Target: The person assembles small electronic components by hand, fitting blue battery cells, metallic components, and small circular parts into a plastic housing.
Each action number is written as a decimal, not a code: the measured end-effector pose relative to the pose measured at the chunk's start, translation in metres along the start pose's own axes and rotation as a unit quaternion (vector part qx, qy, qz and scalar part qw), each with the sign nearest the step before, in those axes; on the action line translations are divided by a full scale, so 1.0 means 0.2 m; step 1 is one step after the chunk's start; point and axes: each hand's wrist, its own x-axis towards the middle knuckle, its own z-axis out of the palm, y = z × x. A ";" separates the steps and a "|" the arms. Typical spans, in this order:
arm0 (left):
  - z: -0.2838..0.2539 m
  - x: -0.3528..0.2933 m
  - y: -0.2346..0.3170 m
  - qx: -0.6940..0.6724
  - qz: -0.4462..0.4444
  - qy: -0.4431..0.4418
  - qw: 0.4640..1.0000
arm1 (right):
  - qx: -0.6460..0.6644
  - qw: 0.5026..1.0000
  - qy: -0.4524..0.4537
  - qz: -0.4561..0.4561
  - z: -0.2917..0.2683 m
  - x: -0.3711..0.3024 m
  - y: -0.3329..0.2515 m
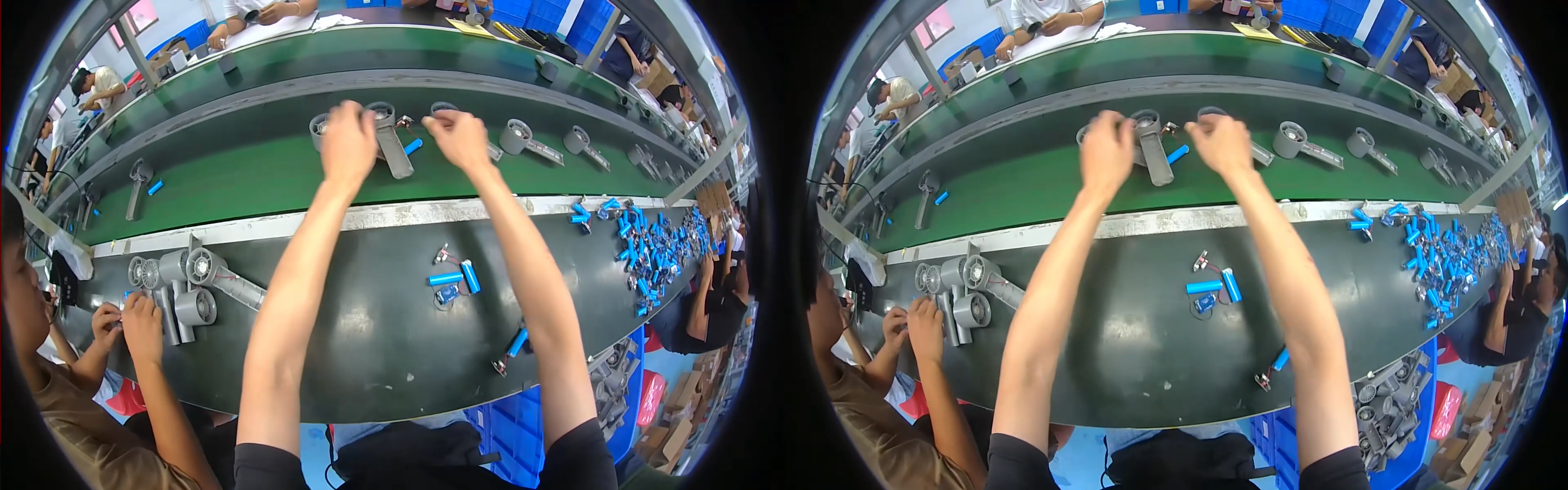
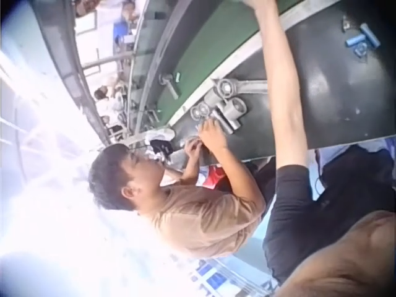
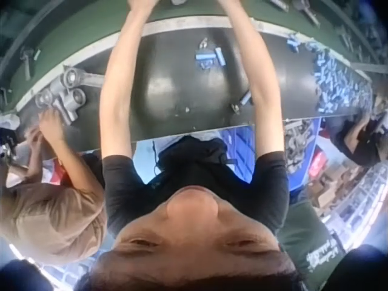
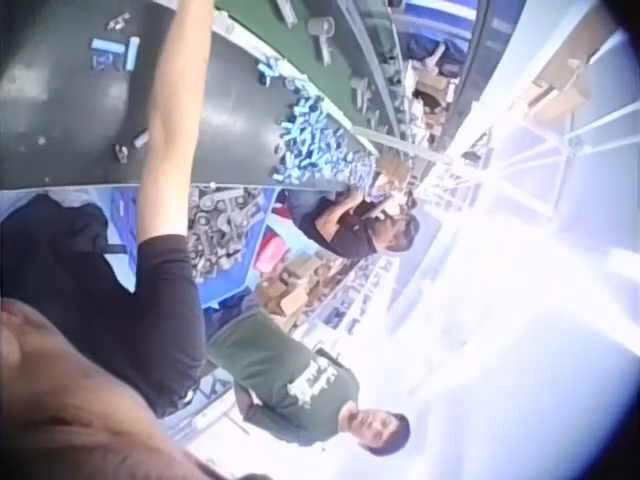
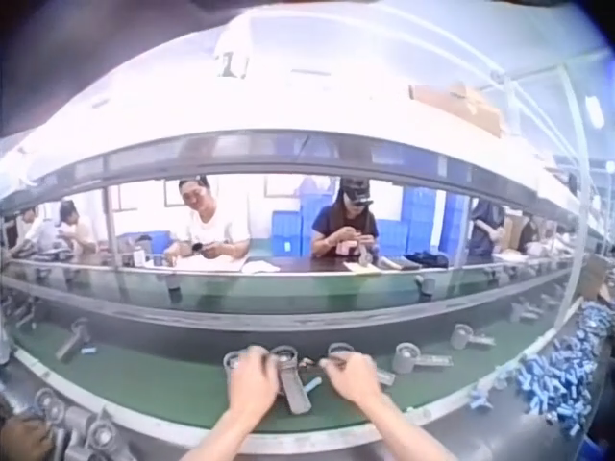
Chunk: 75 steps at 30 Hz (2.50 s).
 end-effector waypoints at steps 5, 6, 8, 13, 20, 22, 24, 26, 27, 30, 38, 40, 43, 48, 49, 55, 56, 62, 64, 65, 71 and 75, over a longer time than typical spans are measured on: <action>-0.14 0.11 -0.18 0.156 -0.095 0.033 0.983 | -0.225 0.969 -0.008 -0.103 -0.26 0.02 0.19; -0.12 0.11 -0.24 0.106 -0.126 -0.042 0.985 | -0.269 0.958 -0.076 -0.068 -0.25 0.02 0.21; -0.07 0.11 -0.35 0.052 -0.134 -0.120 0.982 | -0.268 0.954 -0.124 -0.055 -0.20 0.02 0.32; -0.26 0.03 -0.32 0.046 -0.122 0.036 0.991 | -0.160 0.986 -0.021 -0.047 -0.37 -0.18 0.18; -0.61 -0.53 0.21 -0.138 -0.001 -0.211 0.968 | -0.214 0.974 0.070 -0.001 -0.71 -1.10 0.09; -0.64 -0.69 0.27 -0.132 -0.005 -0.247 0.960 | -0.223 0.973 0.016 0.060 -0.69 -1.24 0.06; -0.69 -0.77 0.29 -0.124 -0.014 -0.273 0.954 | -0.235 0.966 -0.066 0.083 -0.69 -1.25 -0.01; -0.70 -0.82 0.27 -0.126 -0.016 -0.268 0.955 | -0.262 0.965 0.022 0.003 -0.71 -1.09 0.06; -0.71 -0.83 0.27 -0.134 -0.018 -0.269 0.954 | -0.287 0.957 0.032 0.004 -0.72 -0.93 0.11; -0.68 -0.84 0.31 -0.154 0.015 -0.270 0.950 | -0.248 0.955 0.105 -0.121 -0.74 -0.35 0.42; -0.68 -0.87 0.26 -0.176 0.038 -0.221 0.958 | -0.298 0.948 -0.108 -0.015 -0.66 -0.06 0.55; -0.70 -0.86 0.23 -0.169 0.012 -0.218 0.961 | -0.225 0.974 -0.021 -0.032 -0.69 -0.23 0.32; -0.71 -0.88 0.22 -0.175 0.014 -0.206 0.963 | -0.153 0.988 0.031 -0.002 -0.70 -0.69 -0.08; -0.81 -0.91 0.31 -0.150 -0.003 -0.291 0.945 | -0.067 0.996 -0.027 0.056 -0.49 -1.23 -0.42; -0.82 -0.93 0.33 -0.143 0.010 -0.300 0.943 | -0.072 0.995 -0.018 0.062 -0.43 -1.29 -0.44; -0.87 -1.02 0.31 -0.149 0.006 -0.286 0.947 | -0.122 0.991 -0.050 0.033 -0.36 -1.44 -0.43; -0.87 -1.03 0.30 -0.157 0.015 -0.279 0.947 | -0.152 0.986 -0.059 0.033 -0.41 -1.38 -0.45; -0.83 -1.05 0.27 -0.189 0.007 -0.280 0.941 | -0.102 0.985 -0.075 -0.120 -0.41 -0.97 -0.18; -0.83 -1.05 0.25 -0.187 0.004 -0.280 0.941 | -0.109 0.973 -0.114 -0.171 -0.39 -0.92 -0.15; -0.83 -1.06 0.25 -0.194 0.011 -0.273 0.942 | -0.128 0.966 -0.162 -0.156 -0.39 -0.90 -0.15; -0.95 -1.05 0.28 -0.201 0.057 -0.138 0.968 | -0.057 0.983 -0.039 -0.169 -0.64 -1.04 -0.23; -0.99 -1.11 0.29 -0.210 0.131 -0.198 0.949 | 0.074 0.995 -0.034 -0.063 -0.80 -1.27 -0.32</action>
